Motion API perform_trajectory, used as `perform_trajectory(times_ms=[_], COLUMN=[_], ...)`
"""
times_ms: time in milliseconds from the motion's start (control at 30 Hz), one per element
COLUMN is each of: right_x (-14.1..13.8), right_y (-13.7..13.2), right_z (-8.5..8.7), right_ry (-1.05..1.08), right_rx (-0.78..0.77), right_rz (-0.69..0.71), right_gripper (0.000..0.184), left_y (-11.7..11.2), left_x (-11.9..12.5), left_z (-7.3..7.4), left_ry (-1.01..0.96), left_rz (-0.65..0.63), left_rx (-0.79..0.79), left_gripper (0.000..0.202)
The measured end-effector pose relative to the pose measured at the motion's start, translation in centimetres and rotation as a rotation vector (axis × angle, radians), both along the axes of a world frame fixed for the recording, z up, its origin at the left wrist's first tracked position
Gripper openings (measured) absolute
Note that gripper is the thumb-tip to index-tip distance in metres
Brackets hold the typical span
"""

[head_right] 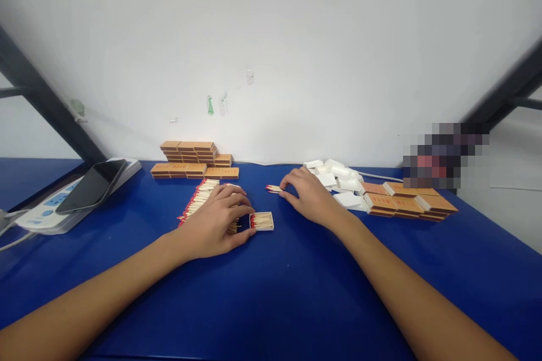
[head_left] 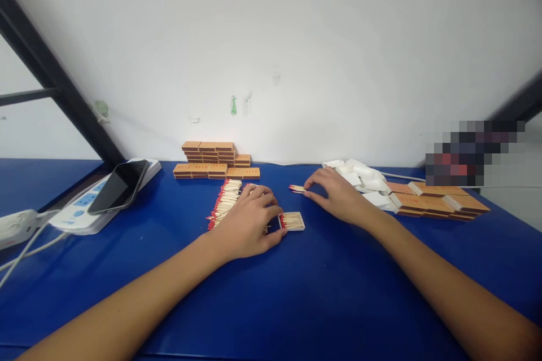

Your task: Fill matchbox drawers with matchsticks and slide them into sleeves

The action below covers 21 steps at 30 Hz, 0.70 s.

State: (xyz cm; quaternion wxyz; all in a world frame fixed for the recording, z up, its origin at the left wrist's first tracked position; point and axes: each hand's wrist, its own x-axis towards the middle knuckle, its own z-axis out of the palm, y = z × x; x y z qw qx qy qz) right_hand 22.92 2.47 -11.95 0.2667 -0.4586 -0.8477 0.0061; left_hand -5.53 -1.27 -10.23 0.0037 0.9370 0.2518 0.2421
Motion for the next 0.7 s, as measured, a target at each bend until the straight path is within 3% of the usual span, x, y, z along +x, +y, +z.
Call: perform_trajectory(times_ms=[433,700], right_x=[-0.1,-1.1], right_y=[-0.4,-2.2], right_z=[0.1,1.9], right_ry=[-0.07,-0.093], right_rx=[-0.041,-0.078], right_rz=[0.025,0.067], right_gripper=[0.011,0.013], left_y=[0.1,0.2], left_x=[0.0,-0.1], left_z=[-0.1,-0.2], left_ry=[0.002,0.028], left_rz=[-0.01,0.057], left_rx=[0.01,0.024], left_gripper=[0.029,0.028])
